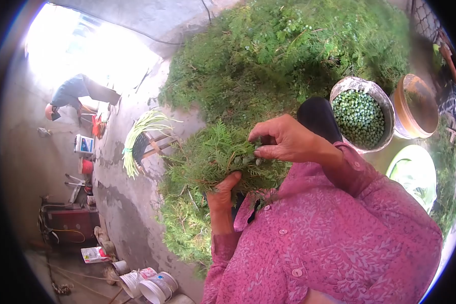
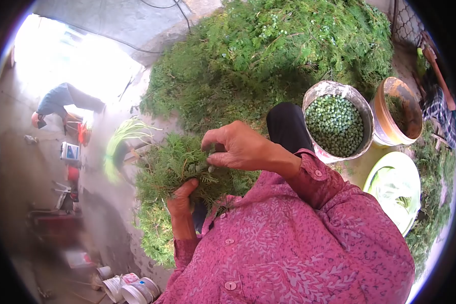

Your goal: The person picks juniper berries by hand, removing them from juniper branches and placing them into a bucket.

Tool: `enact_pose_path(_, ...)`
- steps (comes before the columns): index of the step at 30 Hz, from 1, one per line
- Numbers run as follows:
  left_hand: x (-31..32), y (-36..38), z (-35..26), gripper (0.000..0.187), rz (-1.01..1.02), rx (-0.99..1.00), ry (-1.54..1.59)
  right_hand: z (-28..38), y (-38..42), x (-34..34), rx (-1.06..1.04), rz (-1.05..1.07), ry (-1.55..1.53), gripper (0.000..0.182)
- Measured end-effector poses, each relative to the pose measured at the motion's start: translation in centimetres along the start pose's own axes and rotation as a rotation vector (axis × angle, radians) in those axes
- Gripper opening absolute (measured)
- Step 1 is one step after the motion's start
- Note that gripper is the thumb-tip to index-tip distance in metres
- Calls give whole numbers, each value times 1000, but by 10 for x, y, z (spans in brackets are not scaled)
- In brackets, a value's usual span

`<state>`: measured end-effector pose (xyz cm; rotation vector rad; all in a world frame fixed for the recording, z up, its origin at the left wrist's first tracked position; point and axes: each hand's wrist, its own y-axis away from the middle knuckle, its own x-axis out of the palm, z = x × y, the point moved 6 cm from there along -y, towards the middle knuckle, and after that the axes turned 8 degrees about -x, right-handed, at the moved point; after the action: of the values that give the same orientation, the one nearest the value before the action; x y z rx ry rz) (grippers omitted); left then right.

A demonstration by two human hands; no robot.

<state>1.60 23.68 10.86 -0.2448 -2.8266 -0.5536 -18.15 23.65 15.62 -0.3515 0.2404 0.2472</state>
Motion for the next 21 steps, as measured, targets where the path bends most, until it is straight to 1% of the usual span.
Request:
enact_pose_path(1,1,0,-2,47,-2,6,-14,-1,0,1,3,-2,2,26)
enact_pose_path(3,1,-1,0,46,-1,6,-24,4,2,-3,-122,-120,106,21)
enact_pose_path(4,0,-3,3,47,3,29,-12,0,3,1,-118,-119,109,21)
enact_pose_path(6,-6,-7,10,48,6,53,4,-9,3,2,-100,-224,82,17)
enact_pose_path(7,-15,-9,16,49,-46,39,-10,-10,3,-2,-102,-222,85,17)
enact_pose_path(8,-24,-9,21,51,-98,26,-25,-25,4,-6,73,-245,-370,15)
enact_pose_path(9,-29,-8,22,51,-99,29,-23,-38,7,-6,250,-259,-824,13)
enact_pose_path(10,-38,-8,23,53,-139,14,31,-44,7,-18,247,-256,-822,13)
enact_pose_path(12,-49,-6,21,54,-185,-2,85,-52,7,-38,190,-426,-1343,11)
enact_pose_path(15,-55,-5,20,55,-209,-13,73,-45,15,-35,265,-434,-1322,8)
enact_pose_path(16,-54,-6,19,56,-187,21,62,-45,17,-30,265,-435,-1321,8)
enact_pose_path(18,-47,-7,17,56,-160,52,47,-40,14,-11,296,-265,-1231,12)
enact_pose_path(19,-43,-5,16,56,-174,36,44,-41,11,-7,367,-210,-1016,20)
enact_pose_path(20,-39,-4,14,56,-189,20,41,-39,8,-3,365,-214,-1018,20)
enact_pose_path(21,-34,-4,12,56,-187,20,37,-36,6,1,327,-184,-773,24)
